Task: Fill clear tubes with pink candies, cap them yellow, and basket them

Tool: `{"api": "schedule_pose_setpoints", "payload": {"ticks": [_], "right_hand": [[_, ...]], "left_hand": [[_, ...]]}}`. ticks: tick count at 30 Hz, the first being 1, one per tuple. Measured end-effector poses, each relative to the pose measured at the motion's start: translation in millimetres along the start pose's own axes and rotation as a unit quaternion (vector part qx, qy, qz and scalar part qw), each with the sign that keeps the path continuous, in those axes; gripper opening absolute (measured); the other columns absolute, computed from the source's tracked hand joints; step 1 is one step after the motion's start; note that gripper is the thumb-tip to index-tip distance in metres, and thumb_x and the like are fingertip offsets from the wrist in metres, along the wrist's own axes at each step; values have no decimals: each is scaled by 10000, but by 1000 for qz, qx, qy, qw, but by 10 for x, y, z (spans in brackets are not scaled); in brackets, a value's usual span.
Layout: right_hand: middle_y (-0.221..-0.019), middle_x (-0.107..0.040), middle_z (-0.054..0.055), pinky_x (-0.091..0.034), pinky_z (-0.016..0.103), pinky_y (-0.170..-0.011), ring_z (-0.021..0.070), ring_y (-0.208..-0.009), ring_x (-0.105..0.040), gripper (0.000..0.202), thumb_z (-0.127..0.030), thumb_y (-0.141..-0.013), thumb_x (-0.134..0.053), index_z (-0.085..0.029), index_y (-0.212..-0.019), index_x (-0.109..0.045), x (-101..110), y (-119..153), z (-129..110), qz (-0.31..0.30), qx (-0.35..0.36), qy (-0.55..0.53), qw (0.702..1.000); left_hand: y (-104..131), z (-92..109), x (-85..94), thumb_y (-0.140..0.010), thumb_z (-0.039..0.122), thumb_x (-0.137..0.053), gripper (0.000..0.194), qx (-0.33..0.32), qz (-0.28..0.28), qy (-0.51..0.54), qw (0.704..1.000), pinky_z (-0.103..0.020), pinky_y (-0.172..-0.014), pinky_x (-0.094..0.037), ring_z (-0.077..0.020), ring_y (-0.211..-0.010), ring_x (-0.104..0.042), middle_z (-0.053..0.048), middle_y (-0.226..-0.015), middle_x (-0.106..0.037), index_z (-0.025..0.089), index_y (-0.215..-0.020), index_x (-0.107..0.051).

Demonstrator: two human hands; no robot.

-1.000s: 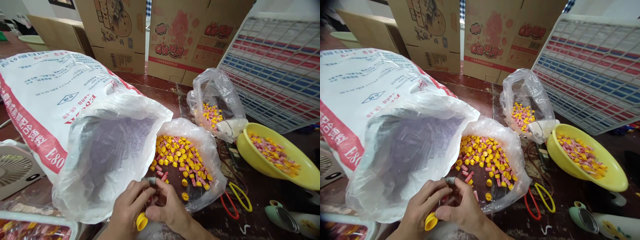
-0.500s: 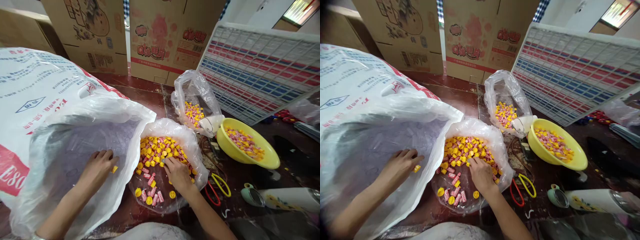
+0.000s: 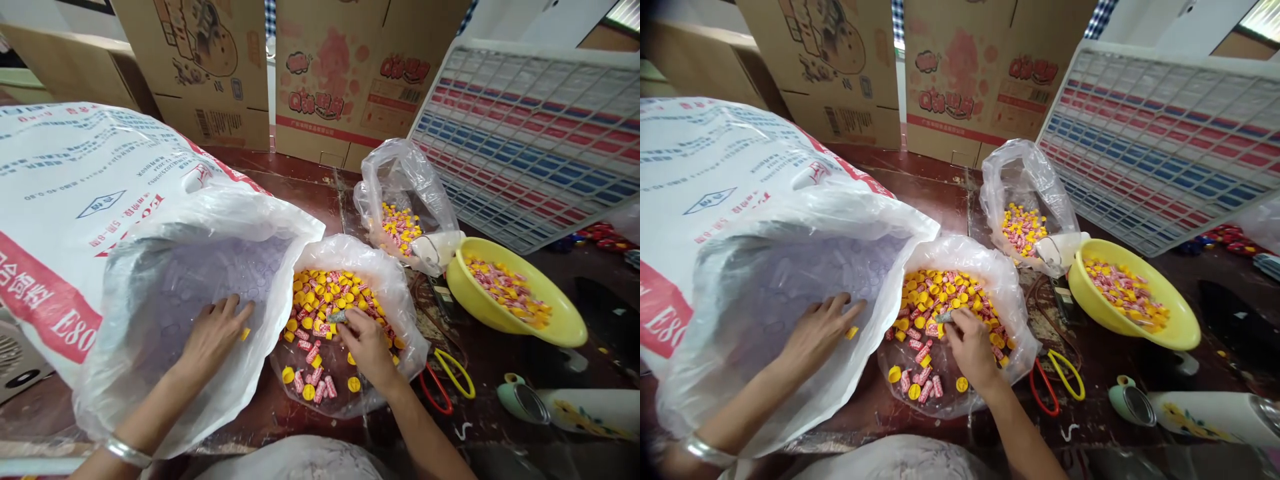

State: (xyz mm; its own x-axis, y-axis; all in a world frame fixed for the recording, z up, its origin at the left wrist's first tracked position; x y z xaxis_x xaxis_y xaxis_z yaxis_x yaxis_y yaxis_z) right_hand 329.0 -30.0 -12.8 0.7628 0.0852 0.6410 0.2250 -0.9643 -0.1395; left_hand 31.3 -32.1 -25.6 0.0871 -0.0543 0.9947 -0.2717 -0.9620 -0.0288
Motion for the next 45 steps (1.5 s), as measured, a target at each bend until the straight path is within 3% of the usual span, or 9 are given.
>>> {"api": "schedule_pose_setpoints", "payload": {"ticks": [3, 7, 11, 13, 16, 22, 34, 39, 45], "right_hand": [[-817, -588, -14, -559, 256, -607, 149, -641, -682, 204, -298, -925, -562, -218, -744, -511, 6, 27, -70, -44, -61, -210, 975], [-809, -659, -10, -575, 262, -692, 172, -756, -693, 219, -375, -866, -732, -209, -835, -592, 79, 102, -174, -36, -66, -245, 967], [-882, -751, 39, -596, 283, -714, 193, -787, -726, 255, -404, -869, -774, -200, -941, -640, 79, 155, -389, 20, -47, -254, 966], [-908, -775, 58, -607, 296, -743, 204, -806, -744, 251, -393, -876, -783, -196, -981, -669, 49, 149, -555, 28, -6, -249, 968], [-938, -777, 56, -591, 295, -811, 201, -873, -740, 165, -328, -911, -761, -200, -1002, -709, 10, 114, -805, 6, 105, -204, 973], [-840, -733, 19, -533, 259, -739, 168, -790, -684, 84, -274, -958, -700, -201, -919, -716, -43, 128, -916, -34, 191, -151, 969], [-997, -763, 49, -531, 333, -943, 204, -959, -707, 191, -376, -986, -663, -210, -1053, -729, -84, 386, -957, -151, 201, -162, 954], [-1246, -686, 114, -531, 403, -1017, 280, -1176, -649, 622, -510, -777, -850, -200, -1264, -618, -234, 508, -1051, -221, 229, -115, 941], [-1164, -677, 145, -539, 481, -1022, 330, -1149, -655, 705, -538, -738, -861, -195, -1255, -526, -459, 533, -1055, -135, 339, -5, 931]], "left_hand": [[-44, -45, 9, -862, -41, -424, 494, 22, 13, 37, 999, -502, -854, -542, -377, -984, -716, -221, -1193, -691, 175, -1167, -747], [113, -154, 56, -888, 51, -478, 443, 69, 42, 129, 988, -386, -800, -567, -298, -966, -745, -159, -1407, -638, 221, -1212, -727], [406, 28, 208, -938, 388, -582, 296, 108, 49, 252, 961, -254, -706, -559, -195, -779, -740, -44, -1016, -790, 224, -1132, -735], [519, 234, 296, -883, 481, -646, 310, 123, 7, 392, 912, -230, -663, -532, -176, -694, -698, -2, -805, -767, 226, -1024, -752], [629, 541, 397, -798, 460, -744, 274, 137, -68, 610, 777, -223, -620, -465, -163, -672, -618, 5, -738, -729, 209, -910, -744], [797, 789, 474, -748, 443, -817, 317, 124, -121, 759, 627, -214, -570, -379, -115, -612, -470, 32, -679, -622, 172, -862, -700], [1127, 965, 504, -644, 466, -911, 430, 183, -68, 847, 494, -202, -513, -344, -82, -555, -422, 49, -628, -565, 141, -860, -730], [1227, 963, 436, -611, 473, -927, 459, 221, -33, 870, 439, -196, -526, -361, -96, -601, -481, 3, -712, -645, 140, -865, -738], [1224, 945, 327, -607, 440, -928, 452, 222, -15, 898, 379, -263, -735, -488, -156, -734, -615, -29, -796, -714, 169, -925, -756]]}}
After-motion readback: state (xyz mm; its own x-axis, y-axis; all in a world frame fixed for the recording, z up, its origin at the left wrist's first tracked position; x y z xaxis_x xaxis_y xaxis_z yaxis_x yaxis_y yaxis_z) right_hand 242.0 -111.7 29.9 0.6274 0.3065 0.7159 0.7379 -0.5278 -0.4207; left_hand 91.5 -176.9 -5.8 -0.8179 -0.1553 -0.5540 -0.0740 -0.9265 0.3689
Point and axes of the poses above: each hand's wrist, its own y-axis away from the middle knuckle, its own x-axis out of the back of the hand, z = x × y, the point moved 2 cm from there along -y, towards the middle knuckle
